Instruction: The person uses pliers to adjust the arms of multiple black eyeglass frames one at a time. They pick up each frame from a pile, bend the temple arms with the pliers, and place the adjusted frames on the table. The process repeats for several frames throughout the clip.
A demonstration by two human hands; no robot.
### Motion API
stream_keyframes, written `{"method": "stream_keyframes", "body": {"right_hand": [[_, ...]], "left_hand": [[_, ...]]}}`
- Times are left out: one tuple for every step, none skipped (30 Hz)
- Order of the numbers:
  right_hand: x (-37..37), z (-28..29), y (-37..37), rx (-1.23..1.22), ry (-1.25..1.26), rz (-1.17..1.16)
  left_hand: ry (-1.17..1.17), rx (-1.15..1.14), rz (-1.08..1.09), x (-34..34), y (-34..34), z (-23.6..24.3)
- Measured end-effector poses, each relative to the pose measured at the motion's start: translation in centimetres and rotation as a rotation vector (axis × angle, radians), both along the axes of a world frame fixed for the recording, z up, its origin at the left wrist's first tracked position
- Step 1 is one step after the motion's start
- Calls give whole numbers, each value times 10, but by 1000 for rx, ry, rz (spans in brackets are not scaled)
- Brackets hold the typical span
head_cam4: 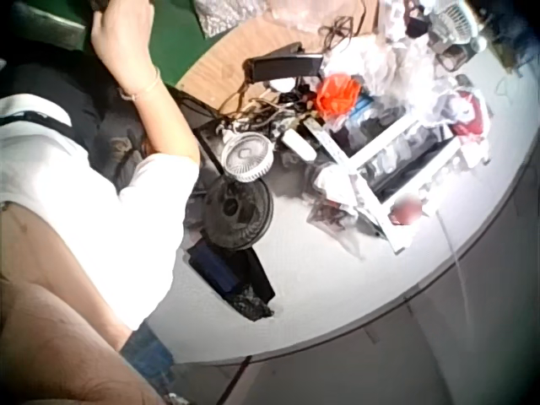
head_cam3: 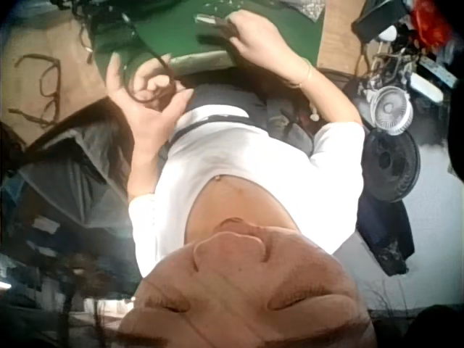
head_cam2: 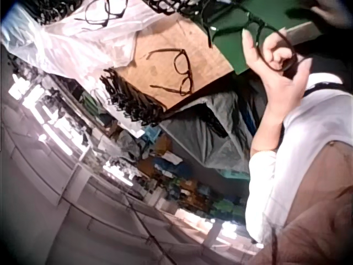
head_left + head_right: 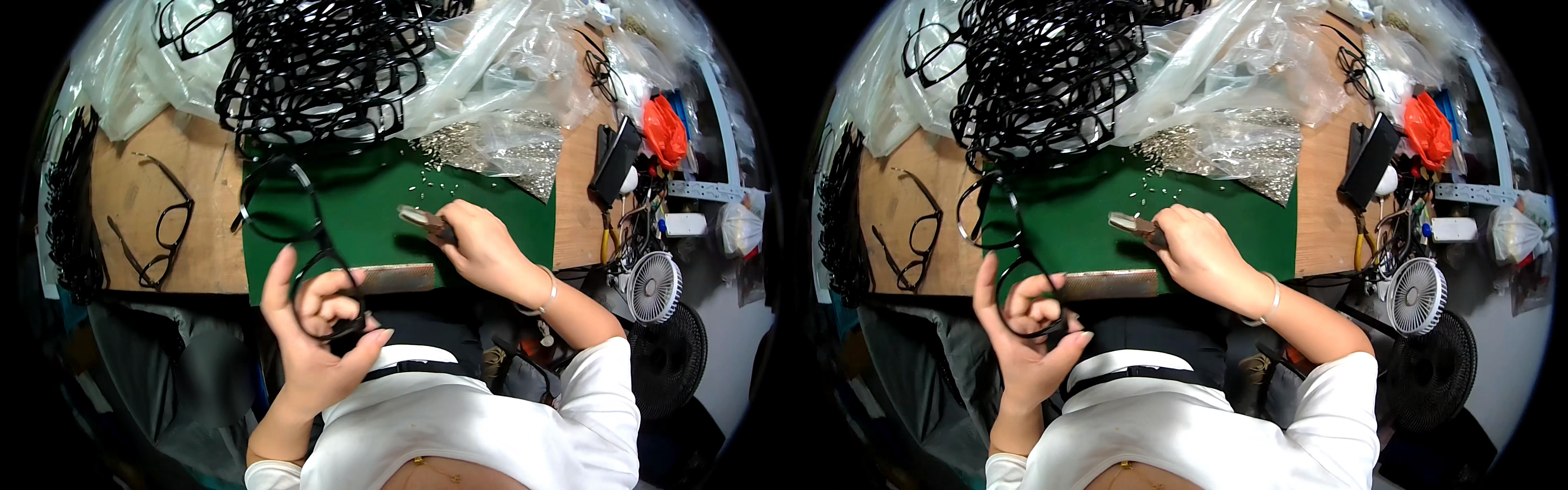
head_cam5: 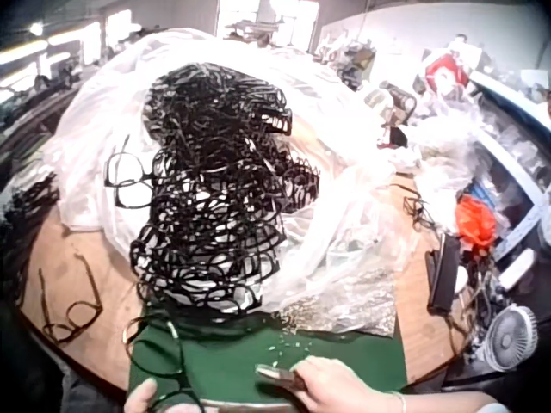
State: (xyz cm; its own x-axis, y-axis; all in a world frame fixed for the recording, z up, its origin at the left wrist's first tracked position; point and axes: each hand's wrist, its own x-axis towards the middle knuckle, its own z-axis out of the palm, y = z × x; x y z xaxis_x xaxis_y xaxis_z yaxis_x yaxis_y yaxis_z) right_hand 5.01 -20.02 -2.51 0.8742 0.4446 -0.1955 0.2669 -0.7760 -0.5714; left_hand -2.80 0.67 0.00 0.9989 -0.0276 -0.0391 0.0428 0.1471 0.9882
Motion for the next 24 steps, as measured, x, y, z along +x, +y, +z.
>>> {"method": "stream_keyframes", "body": {"right_hand": [[-2,9,4,108,78,-26],[-5,21,9,222,163,-41],[-10,32,14,333,245,-65],[-15,39,20,424,334,-89],[-21,43,25,511,411,-126],[-27,38,31,646,428,-161],[-31,37,36,687,438,-187],[-33,35,37,712,455,-217],[-35,33,37,736,471,-247],[-35,33,39,802,512,-281],[-37,33,42,869,555,-318],[-38,33,43,936,599,-355],[-37,32,42,939,654,-350],[-35,31,40,939,707,-345],[-32,30,39,939,761,-339],[-28,33,40,897,833,-343],[-26,34,38,881,881,-314],[-23,34,36,864,930,-283],[-21,35,34,845,979,-252],[-17,35,33,798,951,-178],[-17,38,36,832,960,-175],[-16,45,40,866,968,-170],[-14,51,44,901,978,-161],[-12,57,47,900,991,-158]], "left_hand": [[-6,30,-53,3,-3,-1],[-32,74,-79,3,-4,-4],[-63,115,-116,3,-4,-9],[-59,107,-77,2,-10,-10],[-75,129,-70,3,-12,-11],[-115,159,-23,4,-17,-10],[-155,190,24,4,-21,-9],[-178,211,48,5,-23,-10],[-176,212,63,5,-25,-11],[-173,213,77,5,-26,-11],[-166,214,90,4,-27,-12],[-169,226,91,4,-27,-12],[-171,237,93,4,-28,-12],[-174,246,96,4,-28,-11],[-140,236,62,4,-27,-11],[-105,225,28,4,-24,-10],[-71,213,-4,3,-22,-9],[-39,200,-49,4,-18,-5],[-18,164,-83,7,-15,-2],[0,129,-116,10,-12,2],[18,95,-149,12,-8,6],[35,74,-183,12,-4,8],[21,54,-156,12,-3,10],[7,34,-129,12,-3,12]]}}
